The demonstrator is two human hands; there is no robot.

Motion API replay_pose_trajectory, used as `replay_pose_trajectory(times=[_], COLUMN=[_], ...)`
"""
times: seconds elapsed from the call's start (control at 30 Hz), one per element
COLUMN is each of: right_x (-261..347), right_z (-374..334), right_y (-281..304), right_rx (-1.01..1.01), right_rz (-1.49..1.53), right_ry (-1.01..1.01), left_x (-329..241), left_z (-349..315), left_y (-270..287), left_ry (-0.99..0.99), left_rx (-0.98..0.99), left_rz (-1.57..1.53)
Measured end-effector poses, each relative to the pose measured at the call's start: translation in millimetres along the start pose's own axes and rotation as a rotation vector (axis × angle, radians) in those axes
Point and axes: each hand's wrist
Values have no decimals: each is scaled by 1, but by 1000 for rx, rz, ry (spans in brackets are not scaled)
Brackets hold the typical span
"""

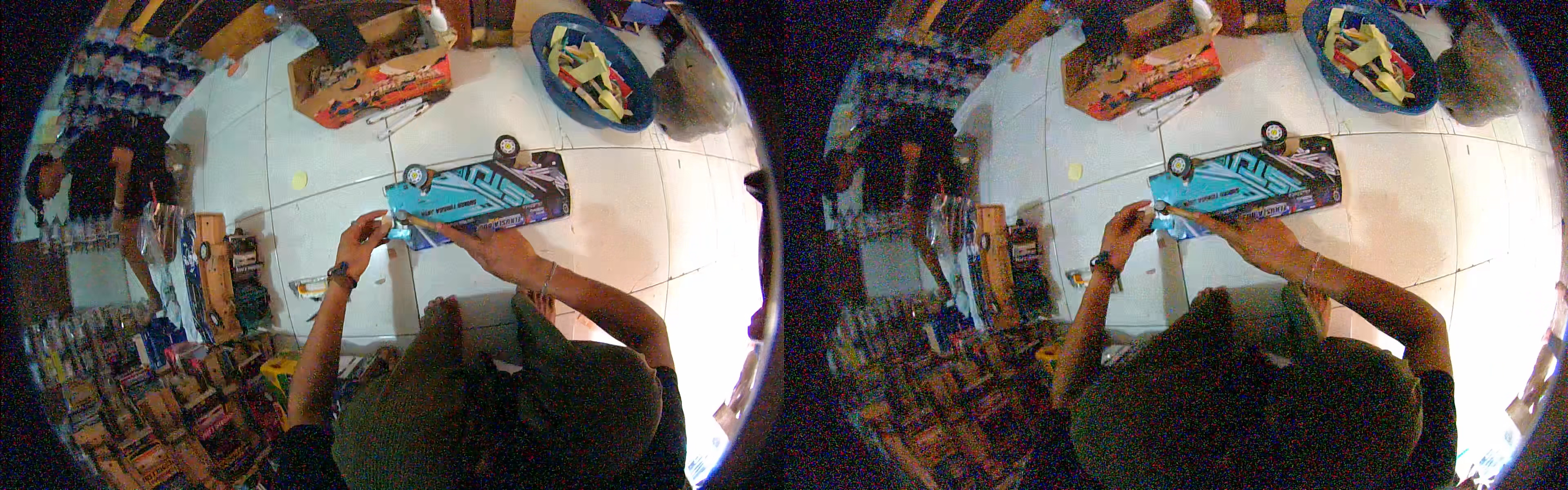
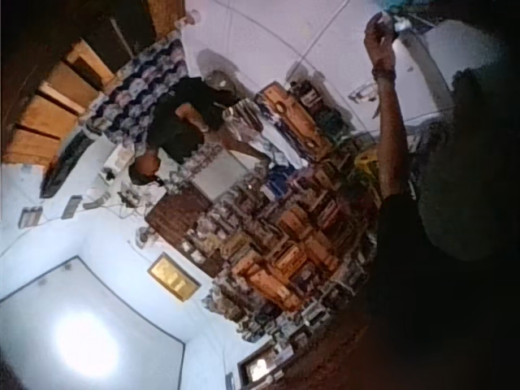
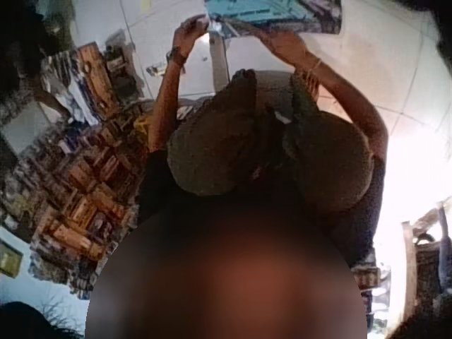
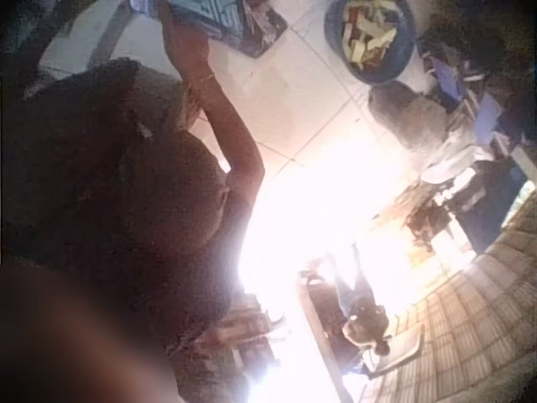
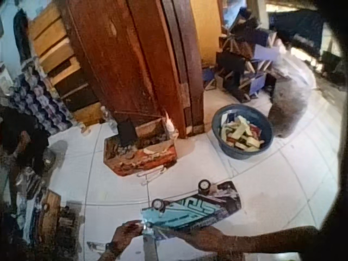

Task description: The person assembles a toy truck by attaching wheels to the chassis using a hammer and a small metal tool. They apply glue to the wheel hubs and secure the wheels in place, then inspect the assembled toy.

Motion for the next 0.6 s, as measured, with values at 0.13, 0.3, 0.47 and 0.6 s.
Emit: replay_pose_trajectory(times=[0.13, 0.3, 0.47, 0.6], right_x=[-23, -68, -91, -93], right_z=[-22, -63, -122, -170], right_y=[-1, -5, -25, -51], right_rx=[-175, -612, -657, -667], right_rz=[278, 449, 698, 627], right_ry=[-223, -729, -1211, -1276], left_x=[-25, -68, -90, -101], left_z=[-4, 17, 60, 85], left_y=[-8, -71, -145, -139], left_ry=[-253, -557, -496, -465], left_rx=[-183, 85, 359, 445], left_rz=[703, 1211, 1410, 1412])
Point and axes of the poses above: each hand's wrist, its own z-axis towards the middle knuckle, its own y-axis out of the back of the hand, x = y × z, and after that the axes turned 3 degrees about x, right-handed
